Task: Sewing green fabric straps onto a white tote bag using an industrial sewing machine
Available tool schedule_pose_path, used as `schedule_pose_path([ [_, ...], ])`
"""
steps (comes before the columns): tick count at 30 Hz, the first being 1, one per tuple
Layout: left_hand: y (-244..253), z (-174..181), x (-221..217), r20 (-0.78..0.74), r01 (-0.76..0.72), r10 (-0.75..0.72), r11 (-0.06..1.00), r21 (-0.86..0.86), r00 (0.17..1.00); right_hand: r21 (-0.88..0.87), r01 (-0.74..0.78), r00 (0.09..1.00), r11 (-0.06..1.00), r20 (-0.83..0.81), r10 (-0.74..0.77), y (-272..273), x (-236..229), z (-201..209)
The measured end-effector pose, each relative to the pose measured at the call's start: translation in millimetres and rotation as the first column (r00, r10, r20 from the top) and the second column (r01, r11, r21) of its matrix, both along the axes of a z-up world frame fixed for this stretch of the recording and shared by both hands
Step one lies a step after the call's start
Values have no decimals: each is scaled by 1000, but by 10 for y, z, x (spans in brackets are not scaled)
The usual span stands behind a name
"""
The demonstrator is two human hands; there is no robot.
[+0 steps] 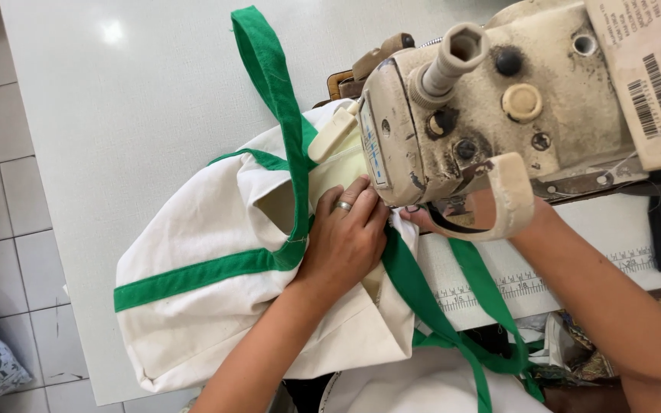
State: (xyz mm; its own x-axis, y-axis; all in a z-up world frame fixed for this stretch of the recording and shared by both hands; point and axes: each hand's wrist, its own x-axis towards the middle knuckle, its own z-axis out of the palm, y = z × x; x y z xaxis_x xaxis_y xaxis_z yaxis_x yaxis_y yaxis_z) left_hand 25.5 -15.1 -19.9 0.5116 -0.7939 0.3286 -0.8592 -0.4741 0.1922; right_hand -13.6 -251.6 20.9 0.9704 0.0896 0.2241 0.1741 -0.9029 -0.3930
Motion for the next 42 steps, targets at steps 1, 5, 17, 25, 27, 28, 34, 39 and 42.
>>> schedule_pose_path([
  [1, -3, 14, 8, -6, 4, -4, 1000, -19, 1000, -1, 3, 1000, 1000, 5, -3, -4, 7, -24],
  [5, -23, -38, 42, -18, -10, 9, 997, -75, 1000, -6, 12, 1000, 1000, 28, -12, -10, 85, -91],
  [17, -27, -71, -53, -6, -63, 62, 980, -187, 998, -70, 50, 989, 996, 143, -40, -174, -567, 58],
  [25, -53, 477, -84, 1, -3, 4, 977, -215, 1000, 148, 294, 884, 944, 332, -328, -1210, -1676, 72],
  [27, -70, 529, -124, 0, -20, 20, 980, -200, 1000, 208, 296, 893, 932, 287, -348, -952, -1734, 143],
  [28, -79, 580, -150, 68, -45, 54, 991, -128, 996, 256, 196, 929, 947, 261, -263, -731, -1718, 187],
  [34, 79, 959, -461, 259, -259, 182, 917, 303, 949, 387, -43, 966, 921, -217, 137, 302, -1532, 433],
  [39, 229, 987, -514, 147, -211, 160, 864, 457, 976, 226, -37, 919, 973, -375, 122, 520, -1542, 419],
  [42, 155, 969, -352, -57, -82, 131, 846, 527, 990, 125, -167, 906, 978, -371, 202, 597, -1573, 477],
])
